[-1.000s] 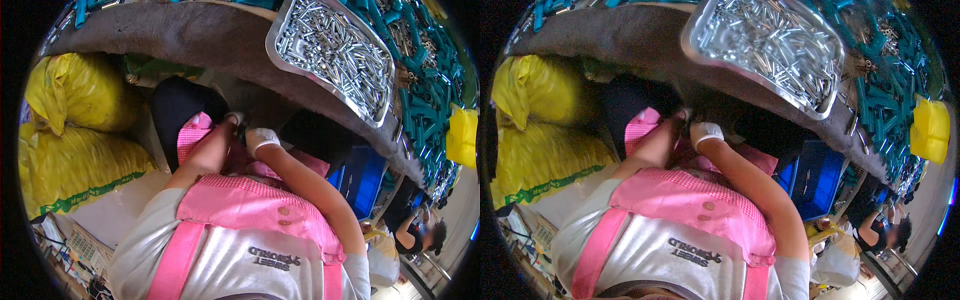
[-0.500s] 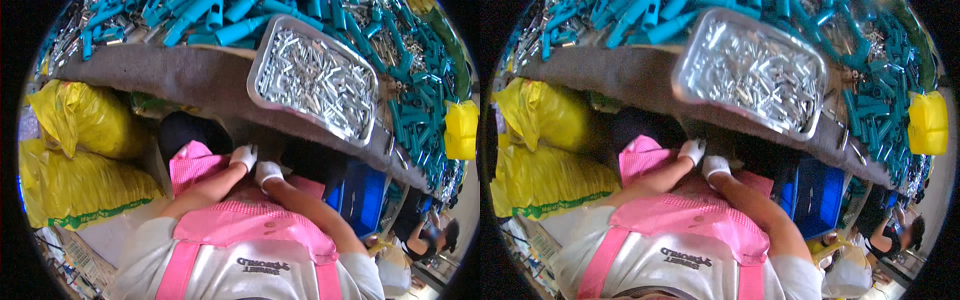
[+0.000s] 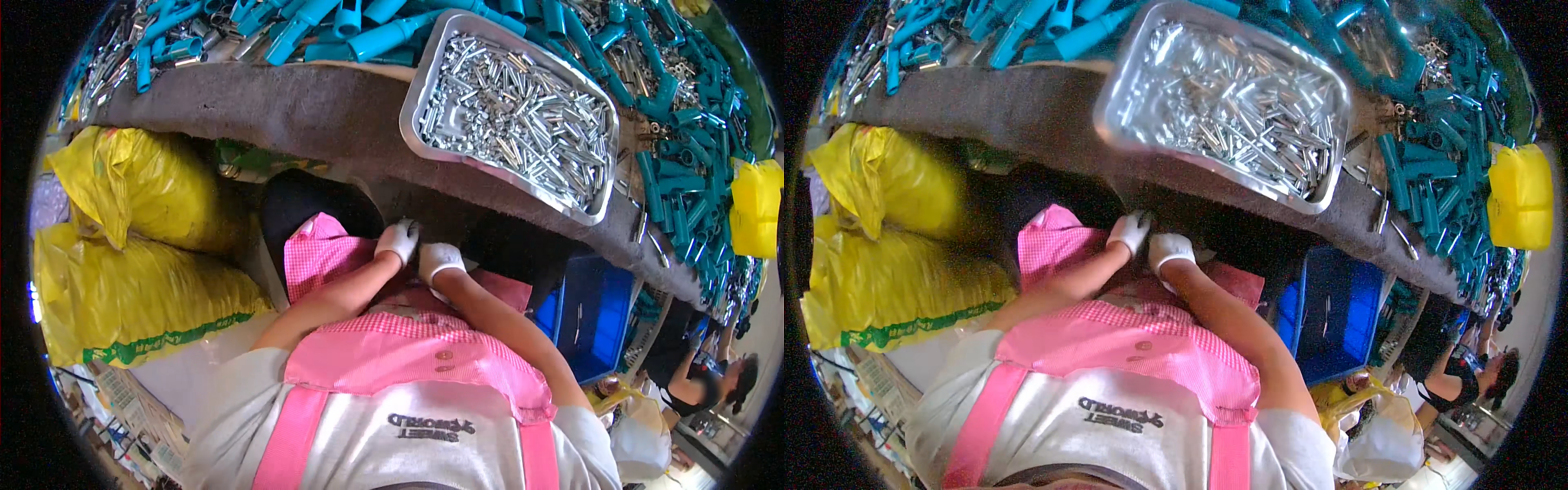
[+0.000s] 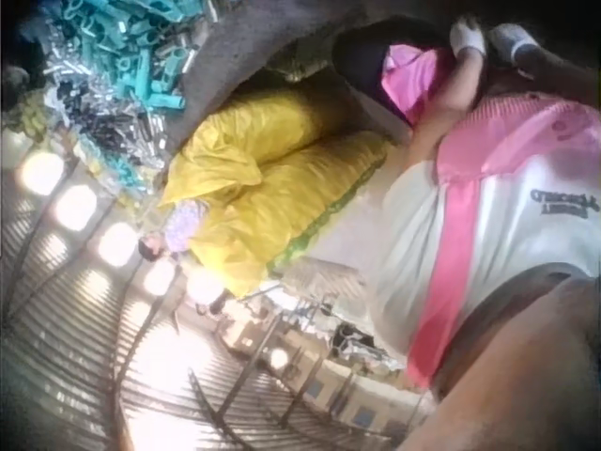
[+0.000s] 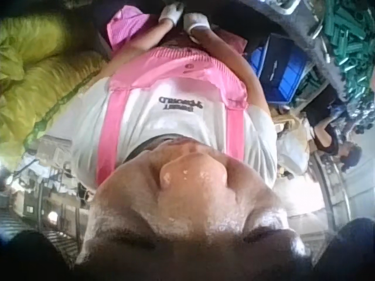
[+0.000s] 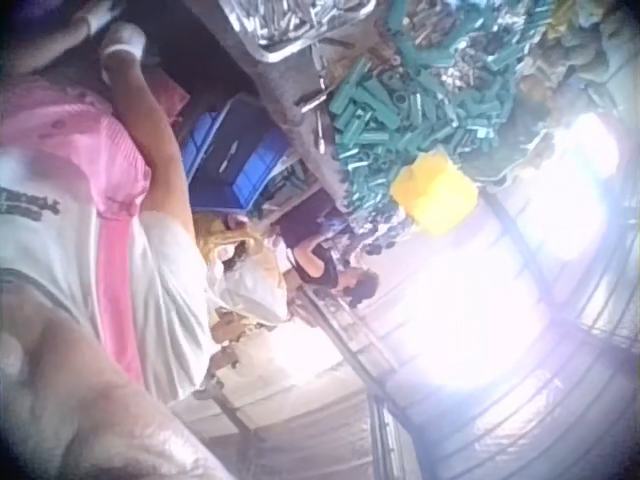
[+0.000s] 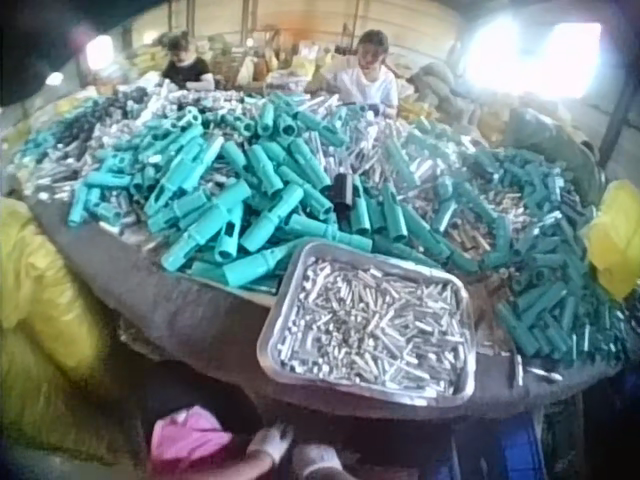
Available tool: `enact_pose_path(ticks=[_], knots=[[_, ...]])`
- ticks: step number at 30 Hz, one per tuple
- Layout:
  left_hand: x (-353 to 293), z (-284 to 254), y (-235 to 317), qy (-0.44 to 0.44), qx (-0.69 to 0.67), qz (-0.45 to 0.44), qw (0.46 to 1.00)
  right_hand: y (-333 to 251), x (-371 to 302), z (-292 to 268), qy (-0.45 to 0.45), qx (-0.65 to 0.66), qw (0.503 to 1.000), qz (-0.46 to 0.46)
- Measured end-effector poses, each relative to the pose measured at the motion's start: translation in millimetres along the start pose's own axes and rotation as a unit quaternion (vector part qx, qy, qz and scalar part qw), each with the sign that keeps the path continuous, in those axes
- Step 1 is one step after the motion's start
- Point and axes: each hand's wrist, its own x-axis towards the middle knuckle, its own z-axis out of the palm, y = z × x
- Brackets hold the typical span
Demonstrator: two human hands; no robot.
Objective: Manually assembling teal plastic handles and metal hardware components at a manufacturing workbench.
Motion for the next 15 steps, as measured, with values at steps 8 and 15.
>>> enact_pose_path(ticks=[8,15], knots=[[-23.2,-20.0,27.3,0.005,-0.028,0.013,0.999,5.0,-11.3,11.2,0.011,0.045,0.999,-0.028],[-27.0,-16.9,6.2,0.064,-0.163,0.036,0.984,-6.8,-23.0,-14.7,0.047,-0.070,0.992,-0.090]])
